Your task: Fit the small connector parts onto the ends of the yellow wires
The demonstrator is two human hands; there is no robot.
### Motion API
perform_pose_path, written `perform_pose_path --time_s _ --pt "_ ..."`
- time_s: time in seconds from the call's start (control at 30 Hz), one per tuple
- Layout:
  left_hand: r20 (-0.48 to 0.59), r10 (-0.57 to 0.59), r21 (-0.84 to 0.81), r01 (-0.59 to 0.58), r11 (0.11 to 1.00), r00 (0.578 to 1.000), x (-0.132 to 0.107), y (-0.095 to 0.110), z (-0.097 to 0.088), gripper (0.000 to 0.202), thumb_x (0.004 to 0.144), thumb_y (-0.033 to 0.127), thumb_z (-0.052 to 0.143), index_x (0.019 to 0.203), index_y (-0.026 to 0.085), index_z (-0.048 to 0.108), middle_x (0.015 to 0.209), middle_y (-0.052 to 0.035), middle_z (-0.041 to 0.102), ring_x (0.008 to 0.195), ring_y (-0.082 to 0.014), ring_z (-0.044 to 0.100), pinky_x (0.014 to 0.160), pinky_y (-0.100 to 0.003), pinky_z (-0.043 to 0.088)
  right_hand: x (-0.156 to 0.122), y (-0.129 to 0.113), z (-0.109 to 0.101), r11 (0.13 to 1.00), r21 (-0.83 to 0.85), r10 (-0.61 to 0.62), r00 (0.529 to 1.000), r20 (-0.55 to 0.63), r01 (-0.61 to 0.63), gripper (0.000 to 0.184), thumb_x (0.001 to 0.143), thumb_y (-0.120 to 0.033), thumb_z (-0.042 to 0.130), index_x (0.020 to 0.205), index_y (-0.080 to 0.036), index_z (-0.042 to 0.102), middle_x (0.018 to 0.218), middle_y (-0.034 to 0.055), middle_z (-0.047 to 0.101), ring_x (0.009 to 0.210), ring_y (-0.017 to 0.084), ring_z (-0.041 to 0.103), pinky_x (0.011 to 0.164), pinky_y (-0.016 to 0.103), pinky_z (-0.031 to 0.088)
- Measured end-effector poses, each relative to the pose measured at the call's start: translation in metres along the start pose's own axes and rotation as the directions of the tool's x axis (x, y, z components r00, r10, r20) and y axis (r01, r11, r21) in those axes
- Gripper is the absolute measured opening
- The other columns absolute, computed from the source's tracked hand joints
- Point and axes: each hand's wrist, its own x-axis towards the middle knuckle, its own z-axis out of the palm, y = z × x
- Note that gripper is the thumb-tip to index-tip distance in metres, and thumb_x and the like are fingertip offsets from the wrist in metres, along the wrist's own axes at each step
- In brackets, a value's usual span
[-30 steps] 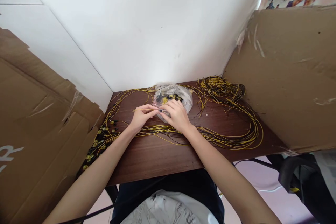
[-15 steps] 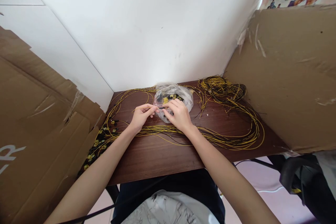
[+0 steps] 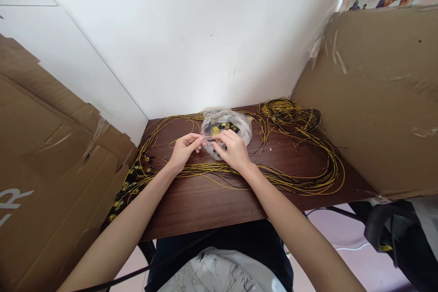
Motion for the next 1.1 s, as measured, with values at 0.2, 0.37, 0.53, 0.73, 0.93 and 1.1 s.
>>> perform_pose_path --time_s 0.2,0.37,0.53,0.73,0.93,1.1 --pt "0.064 0.026 0.100 -0.033 0.994 0.998 -0.0014 -0.0012 0.0006 0.021 0.071 0.036 0.068 0.070 0.015 0.067 0.065 -0.0035 0.067 0.056 -0.0097 0.052 0.053 -0.021 0.041 -0.0016 -0.0016 0.0019 1.000 0.021 -0.016 0.999 0.052 0.015 0.014 0.087 -0.026 0.051 0.092 -0.021 0.063 0.087 0.0053 0.065 0.084 0.020 0.057 0.076 0.034 0.046" --pt "0.025 0.018 0.043 -0.019 0.999 1.000 -0.0004 0.0003 0.0002 0.022 0.072 0.035 0.068 0.065 0.014 0.065 0.065 -0.0039 0.066 0.053 -0.0086 0.049 0.053 -0.022 0.040 -0.0005 -0.0014 -0.0004 1.000 -0.009 0.015 1.000 0.015 -0.015 0.014 0.086 -0.025 0.052 0.091 -0.020 0.063 0.084 0.0054 0.064 0.081 0.019 0.056 0.072 0.033 0.046" --pt "-0.017 -0.001 -0.034 0.001 0.999 1.000 0.0004 0.0022 -0.0006 0.024 0.072 0.037 0.067 0.068 0.013 0.064 0.065 -0.0022 0.064 0.052 -0.0068 0.047 0.052 -0.020 0.039 0.0005 0.0002 -0.0019 0.999 -0.014 0.052 0.998 -0.032 -0.052 0.013 0.086 -0.024 0.053 0.092 -0.019 0.064 0.081 0.0048 0.063 0.078 0.018 0.055 0.070 0.032 0.045" --pt "0.010 -0.005 0.024 0.005 1.000 1.000 -0.0003 0.0014 -0.0006 0.023 0.070 0.036 0.069 0.074 0.014 0.066 0.067 -0.0022 0.066 0.054 -0.0075 0.048 0.054 -0.021 0.040 -0.0010 -0.0001 0.0004 1.000 0.025 0.016 1.000 0.013 -0.017 0.012 0.086 -0.022 0.053 0.092 -0.019 0.063 0.084 0.0054 0.064 0.077 0.018 0.056 0.068 0.031 0.045" --pt "0.051 0.011 0.112 -0.017 0.994 0.999 -0.0009 -0.0009 -0.0005 0.023 0.071 0.036 0.068 0.068 0.014 0.067 0.065 -0.0022 0.066 0.054 -0.0078 0.048 0.054 -0.020 0.040 -0.0019 -0.0007 0.0021 0.999 0.036 -0.001 0.999 0.047 -0.001 0.013 0.086 -0.024 0.053 0.092 -0.018 0.063 0.084 0.0058 0.064 0.077 0.017 0.056 0.067 0.030 0.045" --pt "0.030 0.004 0.084 -0.007 0.996 1.000 -0.0004 -0.0002 -0.0006 0.023 0.071 0.036 0.068 0.066 0.013 0.066 0.065 -0.0023 0.066 0.053 -0.0075 0.049 0.054 -0.020 0.040 -0.0014 -0.0007 0.0021 0.999 0.036 0.009 0.999 0.039 -0.010 0.012 0.086 -0.025 0.054 0.091 -0.018 0.063 0.083 0.0054 0.064 0.075 0.017 0.056 0.066 0.029 0.045"
